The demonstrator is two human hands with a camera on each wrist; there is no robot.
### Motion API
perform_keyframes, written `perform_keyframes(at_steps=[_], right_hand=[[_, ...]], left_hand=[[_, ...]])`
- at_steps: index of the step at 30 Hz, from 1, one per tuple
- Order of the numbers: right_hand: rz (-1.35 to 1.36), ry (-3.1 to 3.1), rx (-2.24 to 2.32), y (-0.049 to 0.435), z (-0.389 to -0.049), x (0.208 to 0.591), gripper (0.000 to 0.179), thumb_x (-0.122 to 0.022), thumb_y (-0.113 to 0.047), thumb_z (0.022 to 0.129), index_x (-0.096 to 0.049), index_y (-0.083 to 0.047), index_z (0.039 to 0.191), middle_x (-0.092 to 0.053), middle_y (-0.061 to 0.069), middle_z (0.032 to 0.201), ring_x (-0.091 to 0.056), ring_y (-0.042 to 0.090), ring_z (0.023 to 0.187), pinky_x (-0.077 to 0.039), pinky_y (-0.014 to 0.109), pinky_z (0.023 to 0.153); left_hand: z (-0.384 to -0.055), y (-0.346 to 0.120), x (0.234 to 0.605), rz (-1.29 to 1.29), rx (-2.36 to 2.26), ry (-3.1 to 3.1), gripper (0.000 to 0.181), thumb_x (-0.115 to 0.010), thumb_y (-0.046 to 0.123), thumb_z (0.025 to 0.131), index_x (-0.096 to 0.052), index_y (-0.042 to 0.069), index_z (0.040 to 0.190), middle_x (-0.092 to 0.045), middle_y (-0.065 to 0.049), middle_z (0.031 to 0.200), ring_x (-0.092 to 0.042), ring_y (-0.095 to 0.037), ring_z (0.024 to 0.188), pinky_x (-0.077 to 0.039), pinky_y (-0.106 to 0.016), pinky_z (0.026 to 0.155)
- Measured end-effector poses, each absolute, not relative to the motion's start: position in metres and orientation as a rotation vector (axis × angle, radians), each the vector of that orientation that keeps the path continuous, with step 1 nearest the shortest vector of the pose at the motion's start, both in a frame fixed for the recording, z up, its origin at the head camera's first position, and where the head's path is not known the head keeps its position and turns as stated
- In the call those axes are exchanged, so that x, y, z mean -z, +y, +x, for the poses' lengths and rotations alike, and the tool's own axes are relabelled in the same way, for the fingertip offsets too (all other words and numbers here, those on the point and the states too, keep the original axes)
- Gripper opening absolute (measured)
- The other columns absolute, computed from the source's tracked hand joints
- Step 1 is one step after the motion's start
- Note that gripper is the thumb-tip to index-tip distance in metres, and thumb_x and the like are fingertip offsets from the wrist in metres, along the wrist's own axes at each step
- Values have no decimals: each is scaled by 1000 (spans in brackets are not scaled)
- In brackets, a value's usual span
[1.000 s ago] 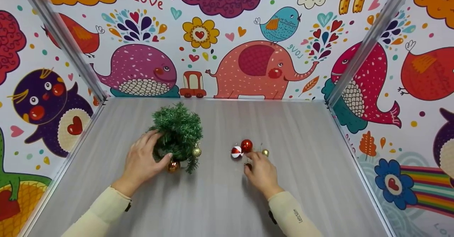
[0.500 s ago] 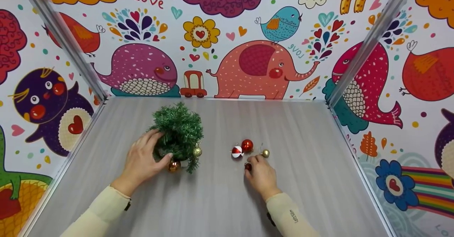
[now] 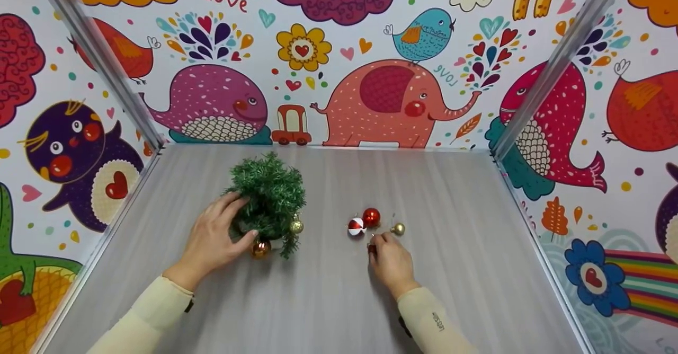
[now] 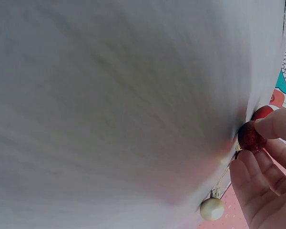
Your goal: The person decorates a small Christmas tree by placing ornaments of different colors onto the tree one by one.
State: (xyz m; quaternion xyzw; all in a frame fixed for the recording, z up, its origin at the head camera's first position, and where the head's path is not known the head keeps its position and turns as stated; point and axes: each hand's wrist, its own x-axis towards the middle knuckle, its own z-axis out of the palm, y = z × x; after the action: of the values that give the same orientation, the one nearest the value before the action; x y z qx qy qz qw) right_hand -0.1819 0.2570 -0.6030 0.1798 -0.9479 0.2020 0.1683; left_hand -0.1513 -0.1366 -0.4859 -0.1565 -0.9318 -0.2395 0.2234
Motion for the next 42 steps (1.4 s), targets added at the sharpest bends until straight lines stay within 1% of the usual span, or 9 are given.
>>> perform_keyframes(at_steps=[5,10,14,18,25,30,35,42], right_hand=[[514,-2710,-575,256,-182,604,21,-81,-6,76,-67,-10,93,-59,0,89,-61,19,70,-53,41,62],[516,-2714,-575,256,-182,605,22,-81,-6,77,-66,-10,92,-60,1,90,-61,18,71,-53,40,63],[520,-2712,-580,256,-182,605,22,-81,-6,77,-66,-10,92,-59,1,90,-61,18,71,-53,41,62],[520,-2711,-579,256,-182,605,22,-80,-6,76,-66,-10,92,-60,1,90,-62,19,71,-53,41,63],[520,-2702,-569,256,-183,605,22,-80,-5,75,-67,-10,91,-60,0,88,-61,18,70,-53,39,63],[518,-2702,-566,257,-184,605,22,-80,-4,75,-67,-9,92,-60,1,89,-62,19,72,-53,39,64],[527,-2699,-567,258,-184,604,23,-80,-4,75,-67,-9,93,-60,2,90,-62,19,72,-54,40,63],[536,-2687,-564,258,-185,603,22,-79,-4,76,-66,-7,94,-61,4,91,-63,22,73,-54,41,63]], left_hand=[[-151,-138,486,-504,618,-2546,63,-71,43,83,-60,9,135,-50,-15,144,-44,-36,133,-37,-55,106],[-152,-139,486,-560,559,-2519,61,-69,44,83,-62,8,132,-51,-17,141,-47,-37,130,-36,-53,107],[-153,-141,485,-563,527,-2539,58,-68,44,83,-64,10,130,-53,-15,141,-50,-35,127,-36,-50,107],[-154,-144,484,-562,504,-2571,57,-68,43,82,-64,12,130,-53,-14,141,-51,-35,126,-37,-50,106],[-156,-148,482,-599,524,-2549,55,-71,37,80,-65,12,129,-56,-13,137,-53,-35,123,-40,-51,102],[-157,-151,479,-616,520,-2580,56,-70,37,81,-64,13,131,-56,-13,138,-51,-35,126,-38,-52,104],[-157,-153,477,-625,540,-2598,57,-70,31,80,-63,13,133,-54,-12,140,-50,-35,128,-36,-52,106],[-157,-156,475,-645,564,-2580,56,-69,28,78,-63,13,132,-54,-13,140,-50,-36,128,-38,-55,104]])
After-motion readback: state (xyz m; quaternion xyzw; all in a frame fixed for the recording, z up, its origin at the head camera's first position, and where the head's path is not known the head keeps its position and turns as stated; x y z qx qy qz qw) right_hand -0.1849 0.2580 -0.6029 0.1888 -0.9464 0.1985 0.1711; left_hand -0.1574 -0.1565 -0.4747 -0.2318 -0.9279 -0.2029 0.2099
